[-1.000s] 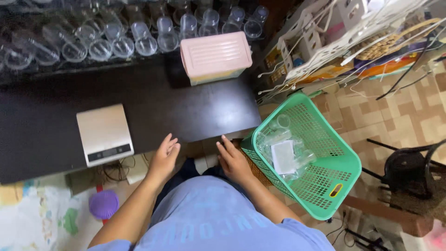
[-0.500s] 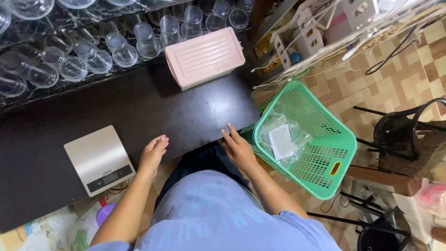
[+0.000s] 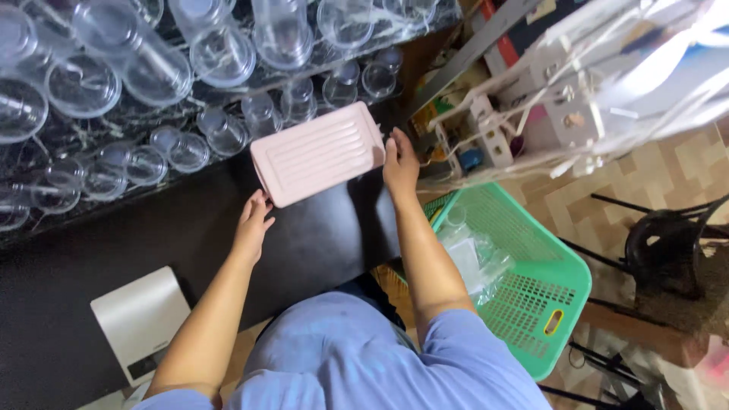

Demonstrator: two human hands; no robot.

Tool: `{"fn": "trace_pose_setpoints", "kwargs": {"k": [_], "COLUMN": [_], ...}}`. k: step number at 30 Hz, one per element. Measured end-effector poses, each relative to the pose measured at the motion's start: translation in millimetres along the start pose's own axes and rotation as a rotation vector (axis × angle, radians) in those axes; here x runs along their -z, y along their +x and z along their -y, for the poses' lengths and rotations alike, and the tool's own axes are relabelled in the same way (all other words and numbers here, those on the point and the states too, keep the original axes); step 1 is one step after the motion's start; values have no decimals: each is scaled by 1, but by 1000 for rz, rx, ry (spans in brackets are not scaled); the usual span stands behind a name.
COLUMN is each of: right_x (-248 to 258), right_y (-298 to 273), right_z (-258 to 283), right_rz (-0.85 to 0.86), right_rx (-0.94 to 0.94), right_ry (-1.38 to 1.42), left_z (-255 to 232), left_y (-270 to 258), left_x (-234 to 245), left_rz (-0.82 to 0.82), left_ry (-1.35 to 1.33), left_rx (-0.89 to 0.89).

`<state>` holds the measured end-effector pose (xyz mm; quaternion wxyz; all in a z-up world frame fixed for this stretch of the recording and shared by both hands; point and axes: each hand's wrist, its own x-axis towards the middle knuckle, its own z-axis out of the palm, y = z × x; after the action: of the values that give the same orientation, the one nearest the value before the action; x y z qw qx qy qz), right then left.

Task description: The person transfers various food containers, a dispenser, and a digital scale one by one from a counter to a table by hand.

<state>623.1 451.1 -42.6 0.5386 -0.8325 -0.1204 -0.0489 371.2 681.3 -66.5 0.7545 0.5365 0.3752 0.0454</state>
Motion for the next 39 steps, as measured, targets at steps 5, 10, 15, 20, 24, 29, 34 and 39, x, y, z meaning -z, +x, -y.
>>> {"fn": "trace_pose_setpoints", "kwargs": {"k": [5, 10, 15, 20, 24, 29, 34, 39], "right_x": [-37, -50, -42, -24, -5, 26, 49, 60], "right_y": [61, 63, 44, 9, -29, -78, -134, -203], "right_z": [-42, -57, -60, -51, -45, -40, -14, -2], "right_rz": [286, 441, 426, 378, 399, 517, 523, 424], "right_rx": [-313, -534, -593, -511, -519, -380, -387, -456], "right_ry": [293, 476, 600, 324, 177, 87, 13, 49], "left_z": [12, 22, 28, 38, 43, 45, 44, 48], "left_y": [69, 90, 84, 72, 51, 12, -35, -87], "left_x": [-12, -16, -19, -5, 9, 27, 39, 47], "left_rz": [-34, 8, 115, 154, 198, 226, 252, 235], "left_ry": [-157, -198, -403, -422, -398, -364, -267, -272], "left_rx": [-70, -76, -110, -61, -38, 14, -40, 11]}}
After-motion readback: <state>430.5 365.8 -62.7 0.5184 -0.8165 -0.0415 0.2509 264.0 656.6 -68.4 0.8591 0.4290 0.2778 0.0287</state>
